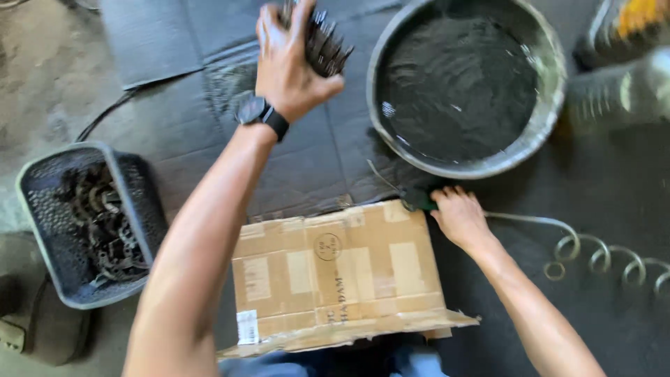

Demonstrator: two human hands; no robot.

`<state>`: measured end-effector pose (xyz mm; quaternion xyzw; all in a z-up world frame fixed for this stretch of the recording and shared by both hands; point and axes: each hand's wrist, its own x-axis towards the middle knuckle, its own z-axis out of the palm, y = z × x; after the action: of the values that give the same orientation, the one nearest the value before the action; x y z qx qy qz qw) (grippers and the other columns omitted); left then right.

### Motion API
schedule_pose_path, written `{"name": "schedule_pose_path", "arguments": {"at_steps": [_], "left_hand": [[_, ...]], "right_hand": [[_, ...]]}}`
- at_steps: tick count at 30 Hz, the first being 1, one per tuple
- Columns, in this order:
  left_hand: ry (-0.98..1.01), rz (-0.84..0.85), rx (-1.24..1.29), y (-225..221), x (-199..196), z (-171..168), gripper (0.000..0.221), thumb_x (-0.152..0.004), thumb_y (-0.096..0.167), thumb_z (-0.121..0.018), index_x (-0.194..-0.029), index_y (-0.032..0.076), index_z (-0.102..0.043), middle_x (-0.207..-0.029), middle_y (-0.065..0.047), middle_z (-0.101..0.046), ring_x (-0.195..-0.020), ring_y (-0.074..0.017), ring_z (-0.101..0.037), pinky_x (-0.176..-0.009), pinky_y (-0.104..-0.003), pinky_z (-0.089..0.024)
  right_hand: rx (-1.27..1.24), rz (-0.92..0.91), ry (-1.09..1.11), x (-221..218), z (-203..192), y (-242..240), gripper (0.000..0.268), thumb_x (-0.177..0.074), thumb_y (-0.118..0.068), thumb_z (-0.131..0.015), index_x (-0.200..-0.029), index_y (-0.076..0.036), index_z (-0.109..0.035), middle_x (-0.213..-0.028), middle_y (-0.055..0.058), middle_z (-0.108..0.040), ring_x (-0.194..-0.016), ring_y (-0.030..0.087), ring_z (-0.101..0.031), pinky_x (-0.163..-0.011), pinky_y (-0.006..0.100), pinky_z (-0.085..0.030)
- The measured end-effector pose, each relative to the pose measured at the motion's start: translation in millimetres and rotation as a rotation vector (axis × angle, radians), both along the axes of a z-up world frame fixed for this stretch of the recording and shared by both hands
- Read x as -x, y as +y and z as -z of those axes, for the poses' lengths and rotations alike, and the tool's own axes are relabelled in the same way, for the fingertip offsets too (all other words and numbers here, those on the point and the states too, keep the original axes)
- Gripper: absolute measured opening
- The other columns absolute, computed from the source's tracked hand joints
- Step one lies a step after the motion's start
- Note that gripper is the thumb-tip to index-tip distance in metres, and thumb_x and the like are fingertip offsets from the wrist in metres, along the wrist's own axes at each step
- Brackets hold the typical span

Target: Cleaning a motorcycle engine component with solvent in a basin and an air pressure nozzle.

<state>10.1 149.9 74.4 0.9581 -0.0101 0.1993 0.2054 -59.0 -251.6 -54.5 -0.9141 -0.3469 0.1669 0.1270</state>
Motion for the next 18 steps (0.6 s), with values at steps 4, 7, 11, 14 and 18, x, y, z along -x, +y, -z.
{"name": "schedule_pose_path", "arguments": {"at_steps": [4, 7, 11, 14, 18], "left_hand": [[0.133, -0.229, 0.075, 47.3, 47.2, 19.1, 0.104, -0.059, 0.03, -0.091, -0.147, 0.01, -0.04, -0.127, -0.034, -0.041, -0.122, -0.0494, -0.04, -0.101, -0.059, -0.043], [0.119, -0.247, 0.054, 75.1, 63.4, 36.3, 0.106, -0.055, 0.032, -0.093, -0.145, 0.011, -0.041, -0.129, -0.035, -0.041, -0.124, -0.052, -0.039, -0.102, -0.057, -0.044], [0.117, -0.31, 0.034, 95.4, 65.3, 62.3, 0.105, -0.055, 0.034, -0.093, -0.145, 0.012, -0.043, -0.128, -0.035, -0.041, -0.122, -0.0518, -0.04, -0.104, -0.058, -0.043], [0.158, -0.369, 0.098, 95.1, 59.1, 81.8, 0.111, -0.052, 0.038, -0.094, -0.145, 0.012, -0.041, -0.129, -0.036, -0.04, -0.12, -0.0516, -0.04, -0.103, -0.058, -0.043], [0.237, -0.453, 0.16, 86.4, 50.9, 84.1, 0.108, -0.056, 0.039, -0.092, -0.146, 0.013, -0.039, -0.129, -0.033, -0.041, -0.122, -0.0491, -0.042, -0.105, -0.057, -0.044]], "right_hand": [[0.046, 0.033, 0.173, -4.7, -37.0, -0.6, 0.027, -0.081, -0.024, -0.08, -0.098, -0.006, -0.07, -0.095, 0.012, -0.066, -0.102, 0.034, -0.063, -0.087, 0.045, -0.052], [0.159, 0.087, 0.254, -1.6, -97.7, 10.5, 0.031, -0.085, -0.038, -0.079, -0.096, -0.01, -0.072, -0.096, 0.01, -0.069, -0.1, 0.028, -0.069, -0.091, 0.04, -0.055], [-0.591, -0.134, 0.101, -13.9, -169.1, 63.0, 0.02, -0.079, -0.029, -0.076, -0.084, -0.012, -0.064, -0.119, 0.014, -0.07, -0.114, 0.035, -0.064, -0.098, 0.043, -0.05], [-0.754, 0.219, 0.544, -28.7, -181.5, 113.1, 0.042, -0.094, -0.018, -0.069, -0.131, 0.002, -0.066, -0.132, 0.012, -0.07, -0.125, 0.025, -0.063, -0.11, 0.037, -0.043], [-0.435, 0.504, 0.884, -36.8, -140.3, 175.7, 0.037, -0.095, -0.032, -0.061, -0.109, 0.001, -0.073, -0.103, 0.011, -0.078, -0.093, 0.019, -0.073, -0.079, 0.036, -0.06]]}}
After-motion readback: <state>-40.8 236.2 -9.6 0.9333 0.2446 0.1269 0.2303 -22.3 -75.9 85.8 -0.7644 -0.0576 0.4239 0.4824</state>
